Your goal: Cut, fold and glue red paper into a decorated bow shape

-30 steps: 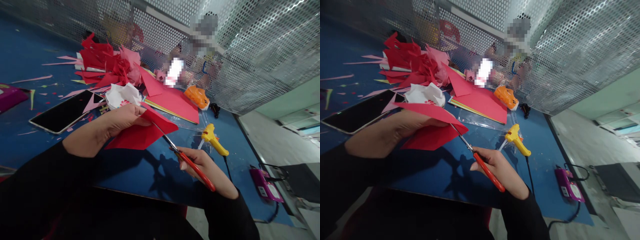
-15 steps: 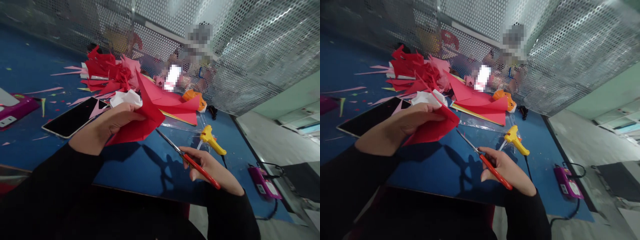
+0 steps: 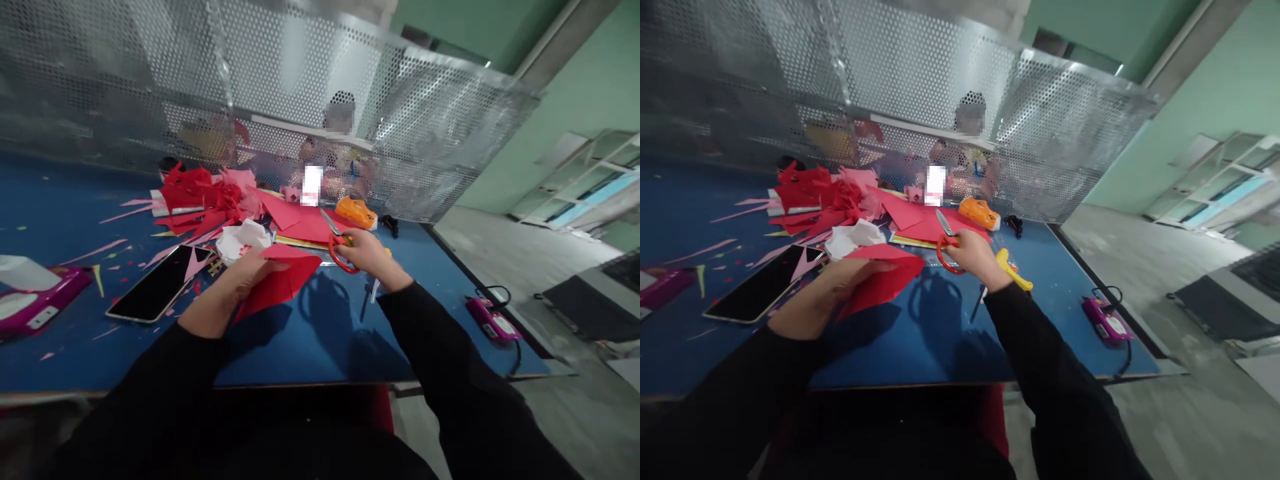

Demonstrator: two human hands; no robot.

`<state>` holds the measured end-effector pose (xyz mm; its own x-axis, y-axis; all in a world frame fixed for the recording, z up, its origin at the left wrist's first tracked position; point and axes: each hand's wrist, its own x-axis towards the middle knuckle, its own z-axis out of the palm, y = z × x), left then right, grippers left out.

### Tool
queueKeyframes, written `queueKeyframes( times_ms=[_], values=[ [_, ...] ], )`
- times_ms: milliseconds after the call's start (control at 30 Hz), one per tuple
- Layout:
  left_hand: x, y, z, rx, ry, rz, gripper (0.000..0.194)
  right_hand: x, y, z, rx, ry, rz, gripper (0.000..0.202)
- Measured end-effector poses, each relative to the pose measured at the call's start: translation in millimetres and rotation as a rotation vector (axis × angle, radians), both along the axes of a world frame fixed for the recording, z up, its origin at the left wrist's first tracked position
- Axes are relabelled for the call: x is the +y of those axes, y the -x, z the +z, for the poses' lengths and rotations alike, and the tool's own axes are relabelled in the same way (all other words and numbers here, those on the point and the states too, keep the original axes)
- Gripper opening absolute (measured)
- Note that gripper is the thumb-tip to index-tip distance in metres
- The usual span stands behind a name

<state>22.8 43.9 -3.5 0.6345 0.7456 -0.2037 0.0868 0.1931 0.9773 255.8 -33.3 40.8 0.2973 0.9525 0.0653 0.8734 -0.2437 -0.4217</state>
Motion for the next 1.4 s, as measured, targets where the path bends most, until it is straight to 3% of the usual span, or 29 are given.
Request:
queueKeyframes(
  times_ms=[167, 300, 467, 600, 633, 700, 767, 833, 1000, 1033, 1100, 1167, 1233, 1333, 1400],
  values=[
    [-0.7, -4.2, -3.3, -0.03, 0.035, -0.02, 0.039, 48.1, 9.1, -14.8, -0.198, 0.037, -0.05, 0.038],
    [-1.0, -4.6, -3.6, -0.033, 0.051, 0.014, 0.037, 50.1, 10.2, -23.8, -0.31, 0.055, -0.038, 0.039],
    [-5.2, -6.6, -3.3, -0.03, 0.094, 0.027, 0.031, -1.9, 7.7, -19.8, -0.416, -0.137, -0.104, 0.03],
    [-13.9, -16.1, -7.2, -0.017, 0.127, 0.003, 0.029, -64.2, 15.2, -41.7, -0.441, -0.338, -0.146, 0.036],
    [-17.2, -19.0, -9.0, -0.005, 0.137, -0.014, 0.03, -76.8, 18.8, -51.4, -0.442, -0.489, -0.081, 0.034],
    [-24.7, -24.2, -13.2, 0.029, 0.156, -0.051, 0.029, -94.7, 27.0, -71.0, -0.455, -0.636, 0.112, 0.033],
    [-31.8, -27.7, -17.6, 0.061, 0.164, -0.071, 0.028, -103.0, 34.9, -85.9, -0.477, -0.636, 0.299, 0.035],
    [-36.4, -29.1, -21.3, 0.084, 0.166, -0.072, 0.027, -104.4, 41.1, -93.8, -0.486, -0.597, 0.378, 0.04],
    [-34.8, -26.9, -24.1, 0.137, 0.179, -0.049, 0.026, -107.3, 48.5, -96.8, -0.355, -0.717, 0.074, 0.057],
    [-33.7, -26.5, -23.8, 0.146, 0.178, -0.042, 0.026, -109.6, 49.4, -96.7, -0.323, -0.762, 0.06, 0.053],
    [-32.4, -26.3, -22.9, 0.159, 0.174, -0.031, 0.026, -113.5, 50.7, -96.3, -0.286, -0.831, 0.197, 0.039],
    [-32.5, -26.5, -22.2, 0.164, 0.156, -0.038, 0.027, -113.6, 51.5, -95.2, -0.293, -0.814, 0.44, 0.029],
    [-33.0, -26.5, -22.5, 0.165, 0.141, -0.066, 0.029, -108.3, 51.6, -94.1, -0.306, -0.697, 0.571, 0.03],
    [-32.2, -25.1, -25.0, 0.22, 0.089, -0.105, 0.033, -95.6, 50.9, -95.6, -0.265, -0.478, 0.44, 0.036],
    [-30.6, -23.9, -27.2, 0.3, -0.028, -0.12, 0.032, -89.2, 50.4, -99.1, -0.209, -0.356, 0.343, 0.041]
  ],
)
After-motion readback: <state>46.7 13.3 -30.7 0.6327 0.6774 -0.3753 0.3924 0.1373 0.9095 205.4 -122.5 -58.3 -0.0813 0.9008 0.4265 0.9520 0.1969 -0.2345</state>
